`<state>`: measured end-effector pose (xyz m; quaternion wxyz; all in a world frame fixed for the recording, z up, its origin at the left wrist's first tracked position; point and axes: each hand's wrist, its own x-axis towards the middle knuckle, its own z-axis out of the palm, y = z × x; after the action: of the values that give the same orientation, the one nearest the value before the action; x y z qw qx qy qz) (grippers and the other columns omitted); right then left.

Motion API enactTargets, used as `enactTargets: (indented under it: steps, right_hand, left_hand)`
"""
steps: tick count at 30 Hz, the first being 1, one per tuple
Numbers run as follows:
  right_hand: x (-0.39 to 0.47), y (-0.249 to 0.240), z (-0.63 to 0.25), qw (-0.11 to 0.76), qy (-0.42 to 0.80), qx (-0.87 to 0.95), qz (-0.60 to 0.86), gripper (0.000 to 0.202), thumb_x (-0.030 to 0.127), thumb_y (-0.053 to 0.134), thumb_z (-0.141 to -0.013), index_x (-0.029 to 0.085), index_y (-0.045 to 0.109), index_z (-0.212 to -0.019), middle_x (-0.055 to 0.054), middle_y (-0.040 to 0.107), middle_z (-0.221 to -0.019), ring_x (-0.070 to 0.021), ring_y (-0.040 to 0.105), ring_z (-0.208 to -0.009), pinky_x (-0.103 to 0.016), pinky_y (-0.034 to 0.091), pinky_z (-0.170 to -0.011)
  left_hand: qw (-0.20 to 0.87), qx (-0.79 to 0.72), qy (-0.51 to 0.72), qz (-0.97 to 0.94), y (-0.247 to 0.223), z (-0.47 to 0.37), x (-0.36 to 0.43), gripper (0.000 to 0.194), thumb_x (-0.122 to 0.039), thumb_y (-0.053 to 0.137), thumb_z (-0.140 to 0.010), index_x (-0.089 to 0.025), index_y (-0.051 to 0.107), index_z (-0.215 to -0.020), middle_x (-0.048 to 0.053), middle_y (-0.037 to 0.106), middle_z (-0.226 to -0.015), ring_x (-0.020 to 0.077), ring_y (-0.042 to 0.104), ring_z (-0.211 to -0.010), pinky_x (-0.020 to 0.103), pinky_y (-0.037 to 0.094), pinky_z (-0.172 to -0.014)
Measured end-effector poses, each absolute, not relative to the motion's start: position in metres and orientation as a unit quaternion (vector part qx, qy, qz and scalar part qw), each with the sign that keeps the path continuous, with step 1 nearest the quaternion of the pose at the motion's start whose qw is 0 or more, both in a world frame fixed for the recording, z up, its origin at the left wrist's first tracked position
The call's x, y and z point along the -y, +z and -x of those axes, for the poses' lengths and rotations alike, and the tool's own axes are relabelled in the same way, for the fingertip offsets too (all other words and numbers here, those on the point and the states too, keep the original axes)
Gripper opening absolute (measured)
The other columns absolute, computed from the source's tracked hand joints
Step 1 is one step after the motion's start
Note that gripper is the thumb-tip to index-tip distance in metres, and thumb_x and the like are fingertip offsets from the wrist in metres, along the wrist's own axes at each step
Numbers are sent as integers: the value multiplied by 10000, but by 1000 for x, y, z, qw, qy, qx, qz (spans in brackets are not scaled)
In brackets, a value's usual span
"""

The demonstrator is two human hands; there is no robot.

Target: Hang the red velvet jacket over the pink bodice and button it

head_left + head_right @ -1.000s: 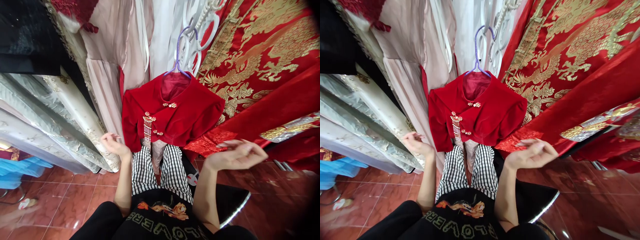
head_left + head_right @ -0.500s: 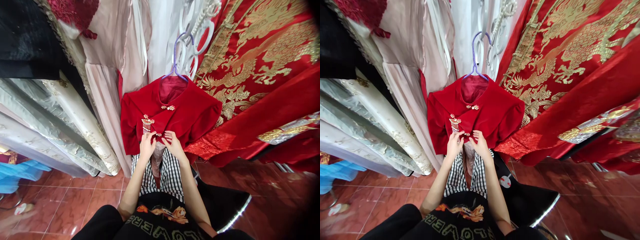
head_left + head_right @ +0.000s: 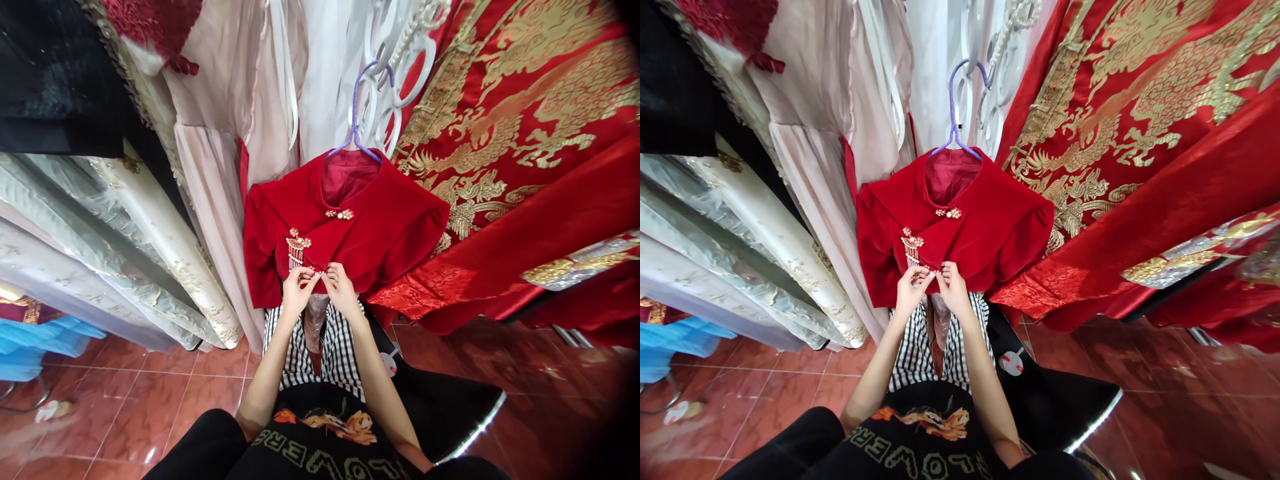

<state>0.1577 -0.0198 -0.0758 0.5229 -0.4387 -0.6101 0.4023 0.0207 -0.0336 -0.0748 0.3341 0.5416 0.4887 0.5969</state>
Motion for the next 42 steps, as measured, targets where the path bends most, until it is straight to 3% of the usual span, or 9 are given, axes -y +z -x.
enactTargets:
  steps: [11,17,23,28,35,39,42]
  right_hand:
    - [29,-57,-160,516,415,605,442,305,470,652,-839,236,525,-989,-59,676,-957,-178,711,-873,-313,610,-806]
    - [31,-58,-165,520,427,600,432,330,488,669,-829,238,547,-1005,-51,677,-945,-163,706,-843,-289,610,-769]
    - [32,-56,-166,524,437,597,423,333,472,686,-825,237,548,-1016,-51,677,-975,-151,703,-844,-283,607,-780]
    - [34,-52,-166,520,442,598,421,306,444,686,-828,238,547,-1008,-47,674,-974,-151,702,-849,-282,602,-779]
    - [39,-46,-164,516,448,602,412,294,441,678,-838,244,545,-1011,-44,672,-977,-153,698,-853,-282,600,-778]
    - [40,-42,-166,514,451,599,416,296,430,690,-813,245,545,-994,-41,671,-958,-155,687,-848,-285,596,-779]
    - [39,-41,-170,518,441,597,426,255,371,666,-796,243,536,-974,-24,655,-896,-150,670,-810,-273,574,-740]
  left_hand:
    - [343,-498,628,-490,-62,-25,36,256,-423,715,-820,-174,669,-856,39,712,-843,141,687,-790,241,556,-742]
    - [364,-456,710,-393,-28,-11,6,345,-478,671,-854,-171,724,-1004,87,746,-1049,157,700,-900,277,559,-827]
    - [514,-388,703,-303,-3,-14,-6,343,-368,823,-722,-163,764,-990,92,761,-1094,166,708,-952,276,523,-880]
    - [528,-370,722,-252,1,-23,-6,270,-280,841,-688,-156,775,-918,68,777,-1004,119,694,-828,235,503,-818]
    - [552,-385,702,-233,1,-23,-15,230,-206,791,-718,-186,768,-946,31,766,-920,97,688,-806,204,477,-782]
    - [549,-401,691,-247,-3,-25,-12,245,-384,762,-780,-171,749,-900,32,746,-867,100,667,-733,196,478,-688]
    - [488,-441,687,-308,-5,-27,-6,469,-585,655,-831,-143,677,-678,10,643,-637,95,576,-567,202,435,-566]
